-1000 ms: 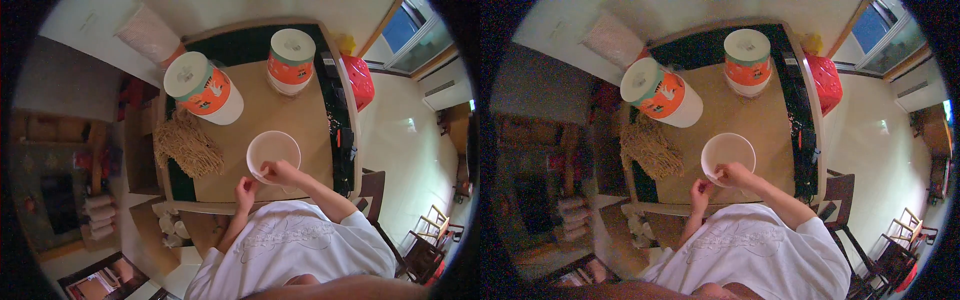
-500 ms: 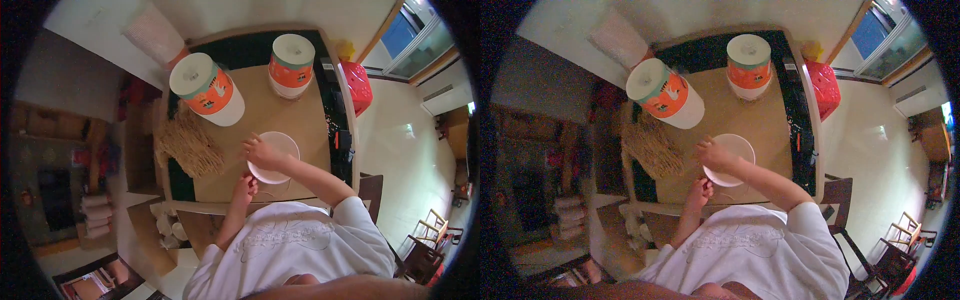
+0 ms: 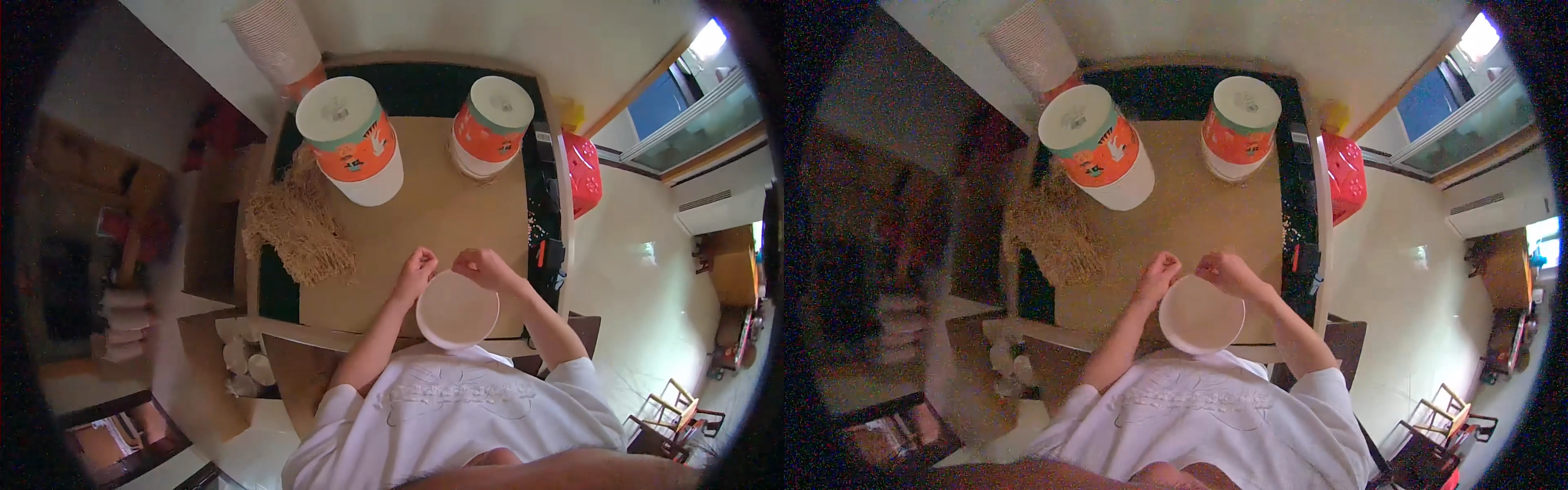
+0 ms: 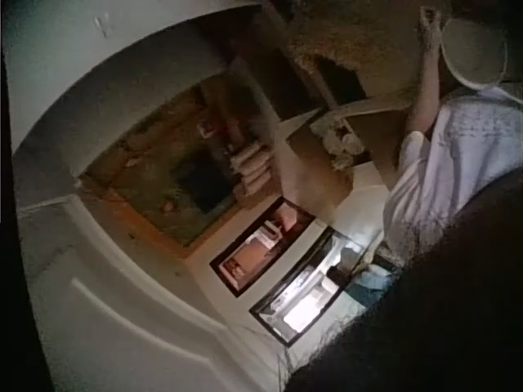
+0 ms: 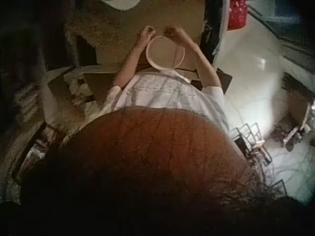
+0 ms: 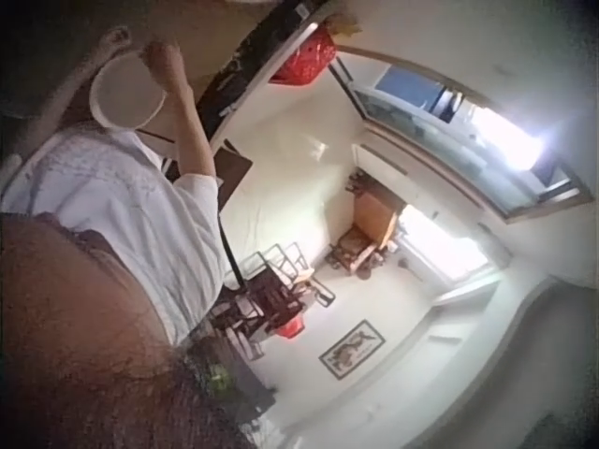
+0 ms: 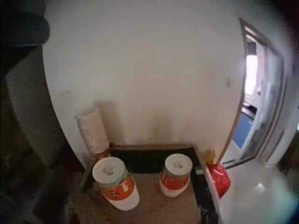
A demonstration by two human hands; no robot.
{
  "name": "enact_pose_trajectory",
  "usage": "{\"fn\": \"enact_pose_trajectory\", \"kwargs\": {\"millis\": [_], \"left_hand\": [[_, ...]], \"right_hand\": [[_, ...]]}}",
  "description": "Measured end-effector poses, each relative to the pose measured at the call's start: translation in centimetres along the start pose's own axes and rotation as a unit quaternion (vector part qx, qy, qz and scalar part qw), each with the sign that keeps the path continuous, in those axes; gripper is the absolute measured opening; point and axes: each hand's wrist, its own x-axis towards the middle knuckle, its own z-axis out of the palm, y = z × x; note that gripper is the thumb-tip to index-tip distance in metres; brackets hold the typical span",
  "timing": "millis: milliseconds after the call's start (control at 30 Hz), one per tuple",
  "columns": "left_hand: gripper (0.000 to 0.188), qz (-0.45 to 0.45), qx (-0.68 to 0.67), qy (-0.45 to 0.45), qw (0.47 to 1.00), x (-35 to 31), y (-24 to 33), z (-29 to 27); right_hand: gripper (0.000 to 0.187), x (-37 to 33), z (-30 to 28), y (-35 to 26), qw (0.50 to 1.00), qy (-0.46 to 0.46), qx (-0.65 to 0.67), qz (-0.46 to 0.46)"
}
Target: Inspecting, separating, and stacking paper cups at a workstation.
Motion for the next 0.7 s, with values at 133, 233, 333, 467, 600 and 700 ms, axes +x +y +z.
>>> {"fn": "enact_pose_trajectory", "kwargs": {"millis": [133, 233, 333, 467, 600, 700], "left_hand": [[0.003, -0.03, -0.034, -0.06, 0.997, 1.0, -1.1, 1.0], [0.005, -0.022, -0.059, -0.073, 0.995, 1.0, -1.3, 1.6], [0.006, -0.017, -0.054, -0.063, 0.996, 1.0, -1.9, 1.5], [0.008, -0.022, -0.127, -0.063, 0.99, 1.0, -2.8, 1.2], [0.009, -0.039, -0.086, -0.089, 0.992, 0.8, -2.8, 0.6], [0.009, -0.055, 0.039, -0.097, 0.993, 0.5, -1.2, 0.8]], "right_hand": [[0.015, 0.4, 0.7, 1.3, 0.981, -0.023, 0.146, 0.126], [0.014, 0.9, 1.3, 1.5, 0.977, -0.047, 0.158, 0.132], [0.012, 1.1, 1.2, 0.7, 0.964, -0.063, 0.209, 0.155], [0.011, 1.0, 2.5, 2.8, 0.951, -0.016, 0.263, 0.161], [0.011, 0.8, 1.8, 1.1, 0.936, 0.012, 0.321, 0.146], [0.015, 0.6, 2.3, 0.9, 0.926, 0.064, 0.347, 0.136]]}}
